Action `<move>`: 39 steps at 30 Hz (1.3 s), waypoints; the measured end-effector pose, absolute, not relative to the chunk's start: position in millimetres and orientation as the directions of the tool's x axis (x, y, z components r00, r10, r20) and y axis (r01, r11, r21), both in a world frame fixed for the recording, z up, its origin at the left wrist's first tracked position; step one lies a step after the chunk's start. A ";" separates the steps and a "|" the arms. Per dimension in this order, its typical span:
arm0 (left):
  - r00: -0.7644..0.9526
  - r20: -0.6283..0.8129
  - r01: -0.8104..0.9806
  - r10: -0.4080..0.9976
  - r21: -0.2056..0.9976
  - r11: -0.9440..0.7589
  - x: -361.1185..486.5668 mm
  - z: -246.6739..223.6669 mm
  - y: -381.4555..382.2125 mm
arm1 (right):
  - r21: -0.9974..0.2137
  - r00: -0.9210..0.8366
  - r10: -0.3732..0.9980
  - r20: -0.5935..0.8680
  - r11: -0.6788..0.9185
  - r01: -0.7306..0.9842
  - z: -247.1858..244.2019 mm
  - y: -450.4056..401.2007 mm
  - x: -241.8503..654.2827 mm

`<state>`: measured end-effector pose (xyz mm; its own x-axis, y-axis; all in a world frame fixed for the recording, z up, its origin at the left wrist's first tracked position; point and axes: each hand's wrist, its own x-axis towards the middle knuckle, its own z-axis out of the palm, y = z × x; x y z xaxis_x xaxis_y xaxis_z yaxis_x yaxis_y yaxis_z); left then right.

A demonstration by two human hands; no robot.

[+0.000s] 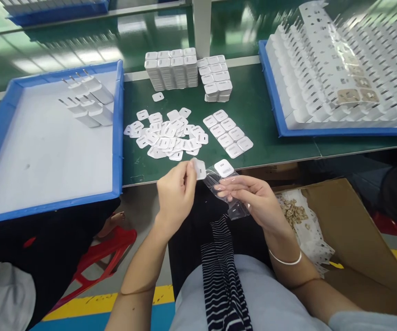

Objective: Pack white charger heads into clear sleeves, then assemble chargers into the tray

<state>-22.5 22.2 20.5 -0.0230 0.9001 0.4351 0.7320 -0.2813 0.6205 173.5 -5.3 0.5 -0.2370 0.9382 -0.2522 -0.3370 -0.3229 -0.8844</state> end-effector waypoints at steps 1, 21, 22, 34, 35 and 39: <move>-0.049 0.506 0.792 0.861 0.545 -0.275 -28.0 20.2 26.7 | -0.893 -0.222 0.944 -0.246 -0.309 -0.327 1.2 -5.4 174.6; 0.260 0.245 0.501 0.934 0.792 -0.348 -3.2 19.2 -3.9 | -0.981 -0.253 0.963 -0.089 -0.130 -0.147 2.8 -6.0 163.1; 0.209 0.289 0.531 0.934 0.769 -0.356 -2.9 17.8 -4.3 | -0.980 -0.229 0.969 -0.095 -0.131 -0.152 1.9 -6.1 163.7; 0.209 0.649 0.821 0.731 0.291 -0.492 10.3 5.6 -16.6 | -0.966 0.100 0.987 0.127 0.100 0.238 -2.5 -13.1 158.3; 0.218 0.641 0.820 0.735 0.289 -0.495 13.2 3.3 -17.2 | -0.951 0.058 0.985 0.164 0.142 0.274 -2.2 -14.5 154.5; 0.231 0.622 0.815 0.748 0.295 -0.498 20.9 -4.4 -17.7 | -0.892 -0.022 0.954 0.300 0.288 0.349 -5.1 -15.8 143.6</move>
